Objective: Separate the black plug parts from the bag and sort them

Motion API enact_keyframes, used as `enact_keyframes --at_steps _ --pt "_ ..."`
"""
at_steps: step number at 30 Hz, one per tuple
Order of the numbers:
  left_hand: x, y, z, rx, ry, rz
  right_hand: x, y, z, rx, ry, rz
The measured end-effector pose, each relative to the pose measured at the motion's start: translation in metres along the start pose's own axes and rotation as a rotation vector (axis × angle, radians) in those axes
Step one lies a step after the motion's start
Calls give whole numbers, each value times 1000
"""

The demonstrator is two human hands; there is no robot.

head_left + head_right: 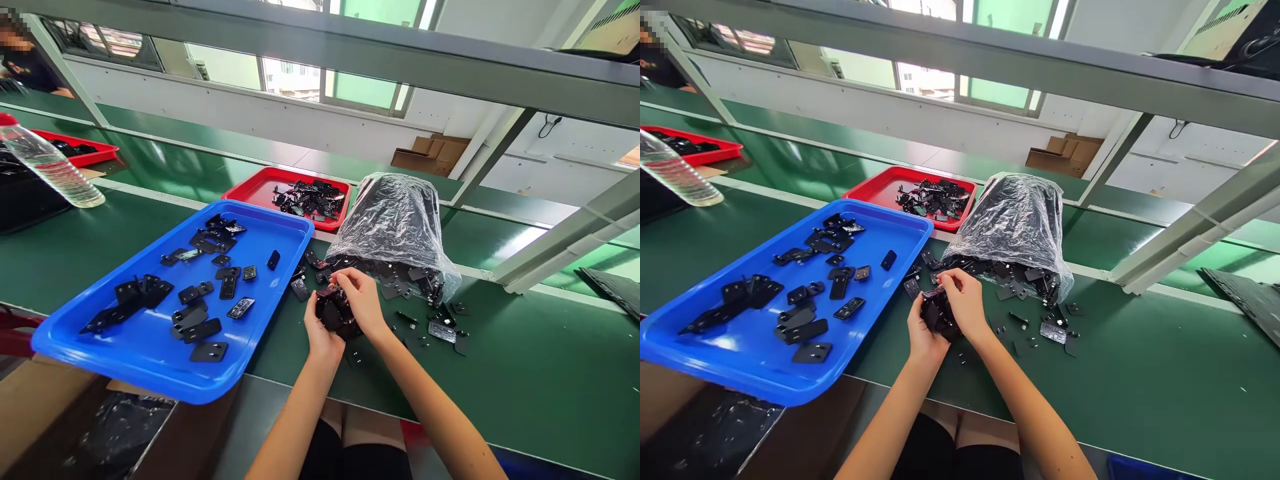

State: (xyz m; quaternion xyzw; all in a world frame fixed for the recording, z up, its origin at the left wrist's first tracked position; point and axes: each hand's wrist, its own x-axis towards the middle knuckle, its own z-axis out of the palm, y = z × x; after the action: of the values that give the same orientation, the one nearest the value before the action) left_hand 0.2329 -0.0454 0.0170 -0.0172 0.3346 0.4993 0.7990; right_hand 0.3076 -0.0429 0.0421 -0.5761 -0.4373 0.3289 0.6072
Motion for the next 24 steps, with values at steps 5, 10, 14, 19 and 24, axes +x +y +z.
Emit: enact_keyframes --at_steps 5,10,14,19,24 --pt "-4 -4 3 4 -33 -79 1 -6 -11 -6 101 -107" --pt "-11 -14 5 -9 -20 -139 8 -1 -15 -450 160 -588" --pt "-13 -20 4 -17 7 -155 0 -10 -24 -609 250 -940" --pt "-22 -20 2 25 -45 -182 -55 -34 -64 -529 338 -788" --pt "-34 -28 0 33 -73 -125 -115 -11 -73 -750 214 -399"
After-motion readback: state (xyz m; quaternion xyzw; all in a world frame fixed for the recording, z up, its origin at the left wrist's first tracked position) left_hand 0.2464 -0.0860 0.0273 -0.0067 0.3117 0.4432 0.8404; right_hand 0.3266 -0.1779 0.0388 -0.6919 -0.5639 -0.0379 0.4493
